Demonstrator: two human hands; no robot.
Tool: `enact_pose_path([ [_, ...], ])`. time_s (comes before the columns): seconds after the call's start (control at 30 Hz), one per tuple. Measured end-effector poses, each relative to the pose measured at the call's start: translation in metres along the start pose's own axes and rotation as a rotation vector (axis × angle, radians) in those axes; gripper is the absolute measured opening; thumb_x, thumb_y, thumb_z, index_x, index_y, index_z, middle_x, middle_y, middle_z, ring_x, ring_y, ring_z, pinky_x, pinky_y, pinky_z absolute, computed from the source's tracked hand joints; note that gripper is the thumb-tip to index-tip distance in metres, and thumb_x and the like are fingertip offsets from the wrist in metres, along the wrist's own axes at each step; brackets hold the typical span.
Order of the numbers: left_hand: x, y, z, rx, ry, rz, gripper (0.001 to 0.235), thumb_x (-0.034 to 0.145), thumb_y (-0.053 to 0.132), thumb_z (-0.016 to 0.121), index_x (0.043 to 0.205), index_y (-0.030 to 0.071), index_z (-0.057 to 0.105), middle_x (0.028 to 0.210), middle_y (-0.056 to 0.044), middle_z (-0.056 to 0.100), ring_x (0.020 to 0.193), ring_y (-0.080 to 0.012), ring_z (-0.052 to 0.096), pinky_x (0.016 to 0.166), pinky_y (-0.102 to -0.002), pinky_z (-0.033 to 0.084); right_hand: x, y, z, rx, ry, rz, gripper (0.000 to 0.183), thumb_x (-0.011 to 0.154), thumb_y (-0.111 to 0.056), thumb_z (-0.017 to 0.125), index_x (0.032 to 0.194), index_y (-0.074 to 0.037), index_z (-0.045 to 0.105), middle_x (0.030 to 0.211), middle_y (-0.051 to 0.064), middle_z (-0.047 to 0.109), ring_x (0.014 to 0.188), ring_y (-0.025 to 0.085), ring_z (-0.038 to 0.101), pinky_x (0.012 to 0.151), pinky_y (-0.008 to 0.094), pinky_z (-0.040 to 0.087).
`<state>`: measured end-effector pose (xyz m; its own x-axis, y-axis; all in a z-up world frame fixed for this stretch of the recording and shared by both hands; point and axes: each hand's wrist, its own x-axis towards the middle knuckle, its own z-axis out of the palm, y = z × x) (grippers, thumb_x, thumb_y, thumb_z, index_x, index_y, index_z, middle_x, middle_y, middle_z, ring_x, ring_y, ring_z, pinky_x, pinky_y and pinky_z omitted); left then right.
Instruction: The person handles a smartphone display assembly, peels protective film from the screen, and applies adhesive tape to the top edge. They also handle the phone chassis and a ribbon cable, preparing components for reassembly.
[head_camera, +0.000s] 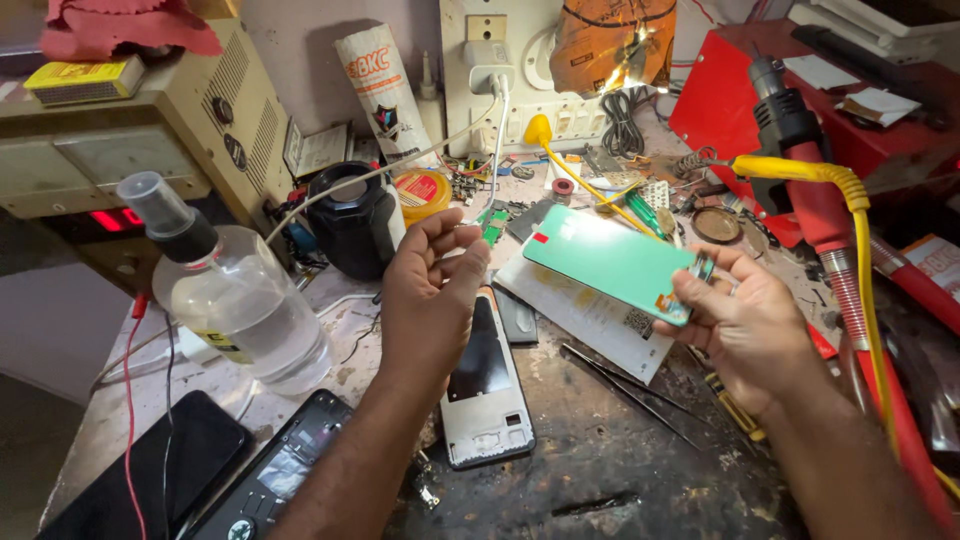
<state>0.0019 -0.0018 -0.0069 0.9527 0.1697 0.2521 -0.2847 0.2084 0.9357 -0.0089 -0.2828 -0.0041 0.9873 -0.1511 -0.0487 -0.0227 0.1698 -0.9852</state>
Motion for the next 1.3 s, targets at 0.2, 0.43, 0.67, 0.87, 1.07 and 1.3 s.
enact_pose_path([
  [0.2,-0.008,0.0,0.007,0.153,0.009,0.043,0.037,0.091,0.012,0.071,0.126,0.003,0.063,0.108,-0.004,0.072,0.084,-0.0085,0.063,0.072,-0.024,0.054,-0.012,0.01,0.002,-0.173,0.055,0.078,0.04,0.088,-0.005,0.07,0.124,-0.009,0.054,0.094,0.008,0.073,0.077,0.014,0.071,0.06,0.028,0.057],
  [0.43,-0.017,-0.001,0.015,0.326,-0.054,0.152,0.026,0.093,0.014,0.07,0.117,0.004,0.069,0.099,-0.004,0.076,0.086,-0.0101,0.072,0.076,-0.025,0.059,-0.015,0.004,0.008,-1.021,0.168,-0.174,0.048,0.079,-0.026,0.085,0.122,-0.013,0.069,0.1,0.009,0.074,0.075,0.018,0.069,0.066,0.035,0.057],
  [0.67,-0.025,0.004,0.02,0.378,-0.115,0.109,0.026,0.092,0.013,0.069,0.117,0.006,0.069,0.098,-0.004,0.075,0.083,-0.011,0.072,0.073,-0.027,0.059,-0.007,0.003,0.021,-1.265,0.125,-0.381,0.051,0.085,-0.042,0.079,0.126,-0.013,0.068,0.11,0.01,0.075,0.079,0.023,0.072,0.077,0.041,0.059],
  [0.87,-0.022,0.003,0.017,0.379,-0.085,0.193,0.023,0.094,0.009,0.067,0.117,0.005,0.07,0.096,-0.005,0.076,0.085,-0.0107,0.073,0.078,-0.026,0.059,-0.016,0.004,0.019,-1.344,-0.024,-0.722,0.091,0.065,-0.057,0.086,0.136,-0.009,0.055,0.114,0.019,0.07,0.098,0.038,0.067,0.086,0.05,0.053],
  [1.07,-0.022,0.005,0.016,0.405,-0.027,0.151,0.023,0.094,0.013,0.068,0.115,0.006,0.071,0.096,-0.006,0.078,0.082,-0.0116,0.073,0.074,-0.027,0.058,-0.017,0.004,0.025,-1.3,-0.103,-0.621,0.1,0.059,-0.055,0.09,0.141,-0.014,0.049,0.117,0.016,0.071,0.111,0.036,0.065,0.1,0.052,0.045],
  [1.3,-0.042,0.007,0.026,0.633,-0.194,0.446,0.029,0.09,0.014,0.073,0.118,0.005,0.07,0.106,-0.014,0.076,0.096,-0.0238,0.075,0.081,-0.035,0.059,-0.021,0.005,0.031,-1.28,-0.067,-0.603,0.096,0.058,-0.057,0.09,0.137,-0.018,0.051,0.11,0.015,0.073,0.109,0.037,0.065,0.095,0.051,0.049],
])
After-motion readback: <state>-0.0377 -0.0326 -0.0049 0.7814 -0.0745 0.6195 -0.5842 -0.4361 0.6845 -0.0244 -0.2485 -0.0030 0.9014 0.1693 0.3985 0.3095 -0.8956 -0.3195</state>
